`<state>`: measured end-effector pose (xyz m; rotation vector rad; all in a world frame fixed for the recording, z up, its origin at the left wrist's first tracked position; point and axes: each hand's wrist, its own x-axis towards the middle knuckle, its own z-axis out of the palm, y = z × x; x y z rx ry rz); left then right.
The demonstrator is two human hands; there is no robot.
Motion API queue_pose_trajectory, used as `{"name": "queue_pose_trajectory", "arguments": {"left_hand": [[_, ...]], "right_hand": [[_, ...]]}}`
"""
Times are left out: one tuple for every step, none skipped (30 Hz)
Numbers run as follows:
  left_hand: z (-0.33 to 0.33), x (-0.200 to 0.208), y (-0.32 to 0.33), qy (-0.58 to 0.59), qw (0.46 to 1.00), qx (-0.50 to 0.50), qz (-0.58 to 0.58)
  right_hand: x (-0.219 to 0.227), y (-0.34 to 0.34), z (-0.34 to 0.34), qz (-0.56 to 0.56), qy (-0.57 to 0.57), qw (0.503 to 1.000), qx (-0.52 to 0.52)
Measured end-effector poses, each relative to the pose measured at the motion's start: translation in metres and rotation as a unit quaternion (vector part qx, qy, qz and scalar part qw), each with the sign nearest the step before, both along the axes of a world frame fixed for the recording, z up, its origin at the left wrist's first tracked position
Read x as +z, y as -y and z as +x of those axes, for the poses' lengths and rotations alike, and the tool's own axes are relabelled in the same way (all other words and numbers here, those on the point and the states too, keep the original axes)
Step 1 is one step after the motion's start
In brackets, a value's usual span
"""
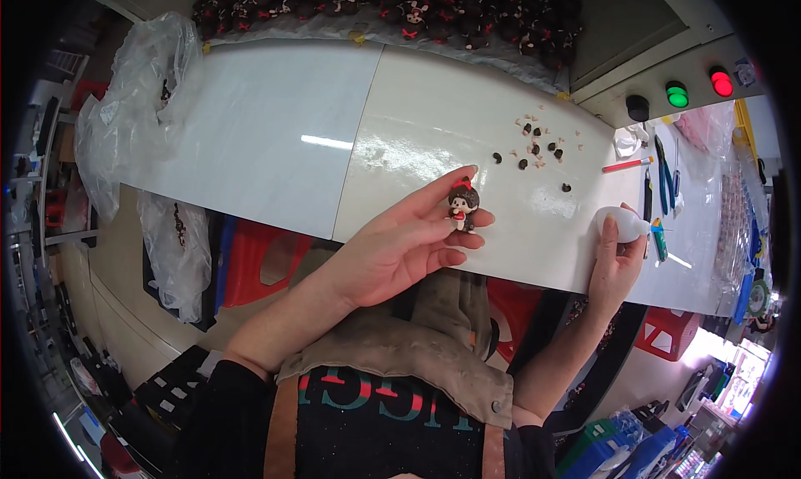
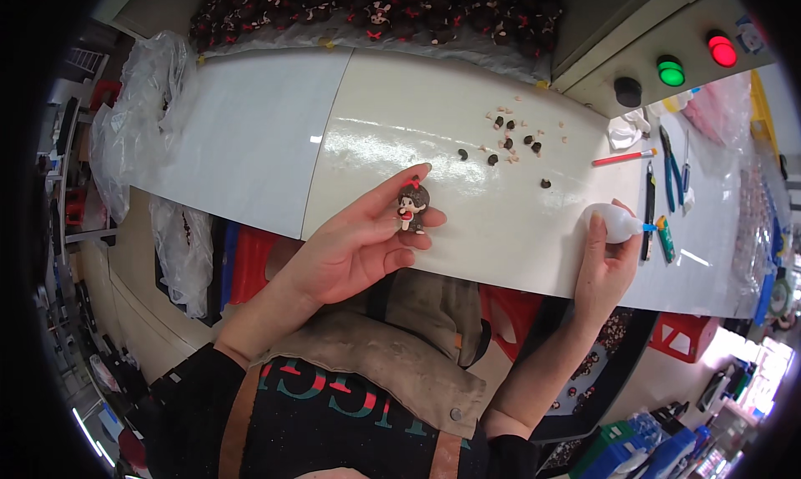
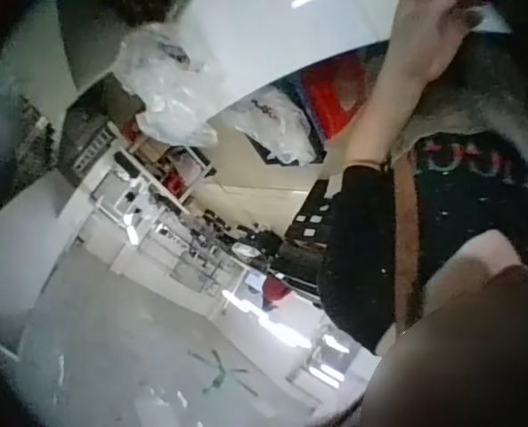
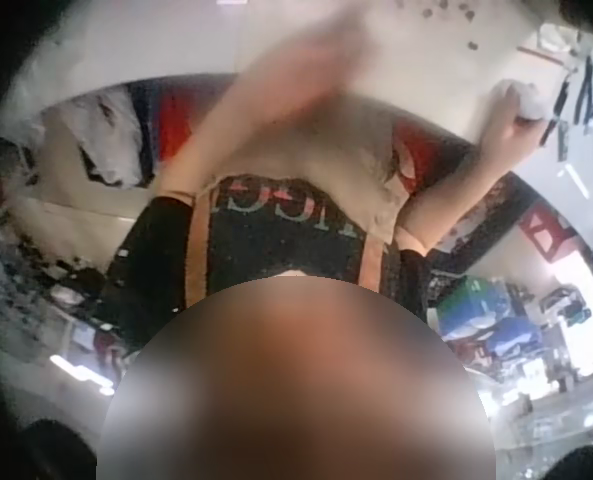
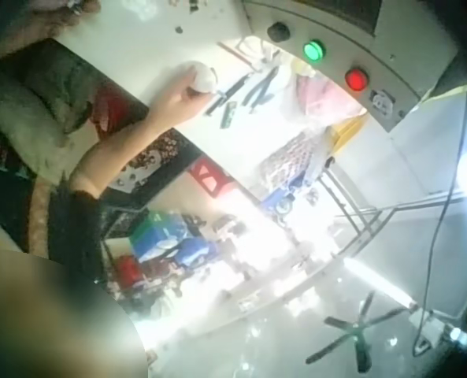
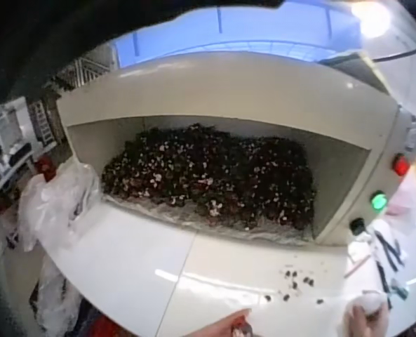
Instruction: Assembling small toy figures by gluing components together at a factory workbench.
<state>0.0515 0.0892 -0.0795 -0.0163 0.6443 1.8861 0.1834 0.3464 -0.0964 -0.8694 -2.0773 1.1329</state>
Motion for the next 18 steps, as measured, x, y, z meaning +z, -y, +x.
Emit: {"name": "queue_pose_trajectory", "arguments": {"left_hand": [[0.0005, 0.0009, 0.0002, 0.0, 1.0, 0.001, 0.0], [0.0009, 0.0027, 0.0003, -0.016, 1.0, -0.004, -0.005], [0.0014, 0.0039, 0.0005, -0.032, 0.999, -0.01, -0.011], [0.0019, 0.0046, 0.0008, -0.032, 0.999, -0.009, -0.011], [0.0024, 0.0051, 0.0011, -0.046, 0.999, -0.014, -0.017], [0.0028, 0.0055, 0.0013, -0.06, 0.998, -0.019, -0.024], [0.0029, 0.0057, 0.0015, -0.06, 0.998, -0.019, -0.024], [0.003, 0.0057, 0.0017, -0.06, 0.998, -0.02, -0.023], [0.0031, 0.0057, 0.0019, -0.061, 0.998, -0.022, -0.021], [0.0031, 0.0058, 0.002, -0.061, 0.998, -0.021, -0.021], [0.003, 0.0058, 0.0021, -0.064, 0.998, -0.021, -0.019], [0.003, 0.0059, 0.0022, -0.066, 0.997, -0.021, -0.017], [0.003, 0.006, 0.0021, -0.066, 0.997, -0.021, -0.017], [0.0031, 0.0062, 0.0021, -0.067, 0.997, -0.021, -0.019], [0.0032, 0.0063, 0.002, -0.067, 0.997, -0.022, -0.021], [0.0034, 0.0061, 0.0021, -0.067, 0.997, -0.022, -0.021], [0.0037, 0.0058, 0.0024, -0.068, 0.997, -0.021, -0.022], [0.0039, 0.0056, 0.0026, -0.07, 0.997, -0.021, -0.023]], "right_hand": [[0.0007, 0.0001, 0.0002, 0.002, 0.007, 1.0, -0.004], [0.001, 0.0002, 0.0004, 0.004, 0.014, 1.0, -0.007], [0.0005, 0.0002, 0.0007, 0.004, 0.015, 1.0, -0.007], [-0.0001, 0.0001, 0.0008, 0.006, 0.013, 1.0, -0.006], [-0.0006, 0.0, 0.0007, 0.008, 0.012, 1.0, -0.006], [-0.0007, -0.0001, 0.0003, 0.008, 0.012, 1.0, -0.005], [-0.001, 0.0, 0.0002, 0.006, 0.009, 1.0, -0.004], [-0.0014, 0.0001, 0.0001, 0.004, 0.005, 1.0, -0.004], [-0.0025, -0.0005, 0.0004, 0.004, 0.005, 1.0, -0.003], [-0.0038, -0.0017, 0.0009, 0.004, 0.0, 1.0, 0.001], [-0.0043, -0.0023, 0.0012, 0.004, -0.006, 1.0, 0.005], [-0.0037, -0.0022, 0.0015, 0.004, -0.006, 1.0, 0.005], [-0.0031, -0.0022, 0.0019, 0.007, 0.004, 1.0, 0.002], [-0.0027, -0.0022, 0.0021, 0.011, 0.013, 1.0, -0.002], [-0.0029, -0.0023, 0.0017, 0.011, 0.013, 1.0, -0.002], [-0.0035, -0.0022, 0.0014, 0.011, 0.006, 1.0, 0.002], [-0.0038, -0.0021, 0.0011, 0.011, 0.0, 1.0, 0.005], [-0.0037, -0.0019, 0.0009, 0.011, 0.0, 1.0, 0.005]]}}
